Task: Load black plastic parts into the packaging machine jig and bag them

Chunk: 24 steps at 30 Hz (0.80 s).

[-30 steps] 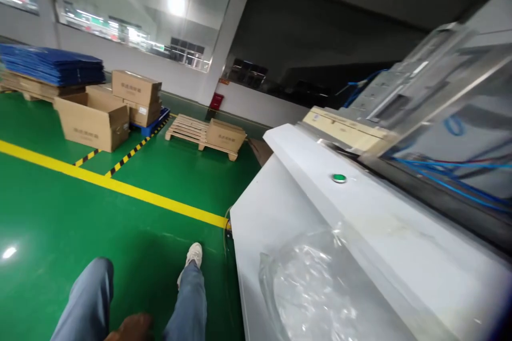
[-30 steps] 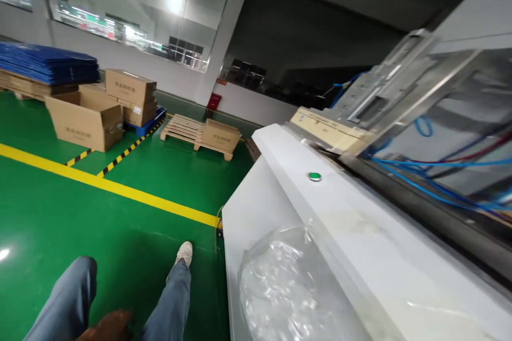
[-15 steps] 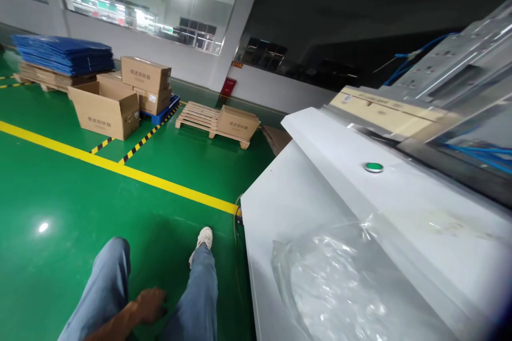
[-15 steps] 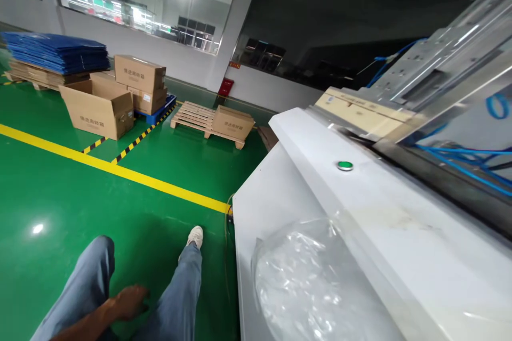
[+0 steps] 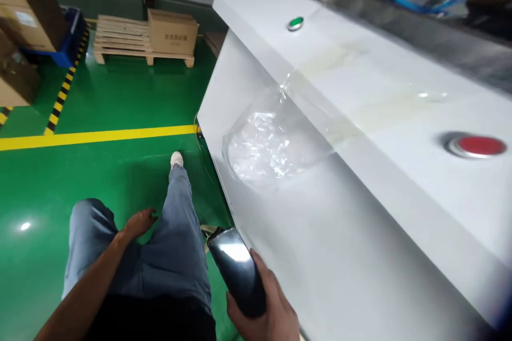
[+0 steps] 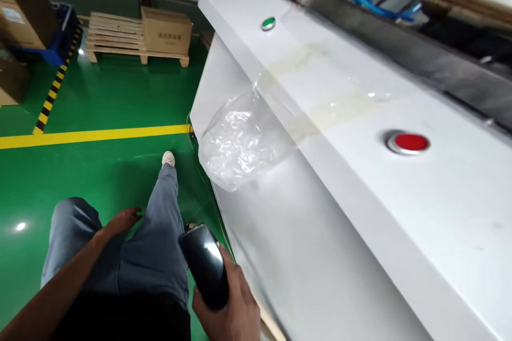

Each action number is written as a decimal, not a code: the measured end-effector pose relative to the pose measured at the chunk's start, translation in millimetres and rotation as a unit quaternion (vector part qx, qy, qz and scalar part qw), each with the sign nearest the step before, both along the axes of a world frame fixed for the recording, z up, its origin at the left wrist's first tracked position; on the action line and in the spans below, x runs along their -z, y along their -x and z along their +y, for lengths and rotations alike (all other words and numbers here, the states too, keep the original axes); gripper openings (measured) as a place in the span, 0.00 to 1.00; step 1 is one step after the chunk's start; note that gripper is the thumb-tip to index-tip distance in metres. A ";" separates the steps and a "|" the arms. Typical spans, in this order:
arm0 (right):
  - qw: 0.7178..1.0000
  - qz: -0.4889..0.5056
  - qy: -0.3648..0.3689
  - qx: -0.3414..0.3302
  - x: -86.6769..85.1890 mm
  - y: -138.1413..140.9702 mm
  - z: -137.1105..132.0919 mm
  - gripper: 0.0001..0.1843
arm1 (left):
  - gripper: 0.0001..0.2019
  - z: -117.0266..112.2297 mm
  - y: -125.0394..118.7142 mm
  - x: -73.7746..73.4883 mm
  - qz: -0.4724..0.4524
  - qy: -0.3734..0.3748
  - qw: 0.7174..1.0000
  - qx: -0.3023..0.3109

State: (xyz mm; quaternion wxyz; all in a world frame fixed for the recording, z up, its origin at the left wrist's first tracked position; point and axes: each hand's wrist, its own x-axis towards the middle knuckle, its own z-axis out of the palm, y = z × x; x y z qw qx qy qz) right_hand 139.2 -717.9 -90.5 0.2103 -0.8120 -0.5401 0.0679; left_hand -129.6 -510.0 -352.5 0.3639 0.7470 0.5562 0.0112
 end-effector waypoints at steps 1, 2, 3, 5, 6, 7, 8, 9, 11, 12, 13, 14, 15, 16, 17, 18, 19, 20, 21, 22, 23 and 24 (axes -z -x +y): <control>1.000 -0.011 -0.014 0.010 4.7 2.2 0.6 0.36 | 0.10 1.0 1.6 -5.5 -0.002 -0.004 1.000 0.003; 0.999 -0.024 -0.030 0.015 7.9 3.5 2.4 0.37 | 0.10 1.9 2.2 -12.4 -0.003 -0.007 1.000 0.005; 0.998 -0.036 -0.044 0.014 9.5 4.0 4.7 0.36 | 0.11 2.4 1.7 -20.3 -0.004 -0.012 1.000 0.005; 0.997 -0.047 -0.054 0.004 7.8 4.0 9.0 0.35 | 0.14 1.1 -2.6 -38.3 -0.018 -0.032 0.999 0.006; 0.998 -0.047 -0.052 -0.001 5.2 4.0 10.4 0.35 | 0.15 -1.5 -6.5 -47.7 -0.028 -0.044 0.999 0.010; 0.998 -0.044 -0.047 -0.003 2.2 4.1 11.1 0.35 | 0.15 -5.9 -11.4 -57.2 -0.039 -0.054 0.998 0.018; 0.999 -0.038 -0.039 -0.003 -0.8 4.4 11.3 0.35 | 0.15 -12.5 -17.3 -66.7 -0.051 -0.061 0.996 0.029; 0.999 -0.034 -0.035 -0.001 -3.3 5.0 11.0 0.35 | 0.15 -21.2 -23.9 -76.1 -0.063 -0.066 0.995 0.045; 0.999 -0.034 -0.028 0.006 -6.1 6.4 9.6 0.35 | 0.12 -44.3 -38.7 -94.7 -0.087 -0.069 0.990 0.087; 0.999 -0.036 -0.027 0.010 -6.2 7.2 8.8 0.35 | 0.11 -57.6 -46.4 -103.7 -0.098 -0.065 0.986 0.117; 0.999 -0.039 -0.028 0.013 -5.6 7.9 8.2 0.35 | 0.11 -71.0 -53.8 -112.4 -0.107 -0.056 0.981 0.154; 0.999 -0.042 -0.030 0.015 -4.7 8.5 7.7 0.35 | 0.11 -83.7 -60.6 -120.4 -0.109 -0.040 0.972 0.204; 0.998 -0.043 -0.032 0.015 -3.5 8.8 7.4 0.35 | 0.12 -94.7 -66.5 -127.4 -0.105 -0.016 0.962 0.253; 0.998 -0.042 -0.033 0.016 -2.4 8.9 7.3 0.34 | 0.13 -103.6 -71.4 -133.3 -0.094 0.009 0.949 0.300; 0.998 -0.041 -0.034 0.017 -1.4 8.7 7.4 0.34 | 0.13 -110.0 -74.9 -137.7 -0.078 0.033 0.937 0.339; 0.999 -0.039 -0.033 0.018 -0.5 8.3 7.5 0.34 | 0.12 -113.8 -77.1 -140.8 -0.061 0.051 0.927 0.366; 0.999 -0.039 -0.033 0.018 0.2 7.7 7.5 0.34 | 0.12 -115.5 -78.1 -142.6 -0.044 0.062 0.921 0.383; 0.999 -0.039 -0.033 0.018 0.8 7.0 7.4 0.34 | 0.11 -115.4 -78.0 -143.4 -0.030 0.067 0.917 0.391; 0.998 -0.040 -0.034 0.017 1.4 6.3 7.1 0.34 | 0.11 -114.1 -77.1 -143.5 -0.019 0.067 0.917 0.393; 0.998 -0.040 -0.035 0.014 2.0 5.6 6.7 0.34 | 0.11 -112.2 -75.8 -143.4 -0.012 0.065 0.918 0.391; 0.998 -0.041 -0.036 0.012 2.6 5.1 6.1 0.34 | 0.11 -110.3 -74.3 -143.4 -0.007 0.061 0.919 0.388; 0.998 -0.042 -0.037 0.013 3.4 4.9 5.4 0.34 | 0.11 -108.5 -73.0 -143.7 -0.005 0.059 0.921 0.385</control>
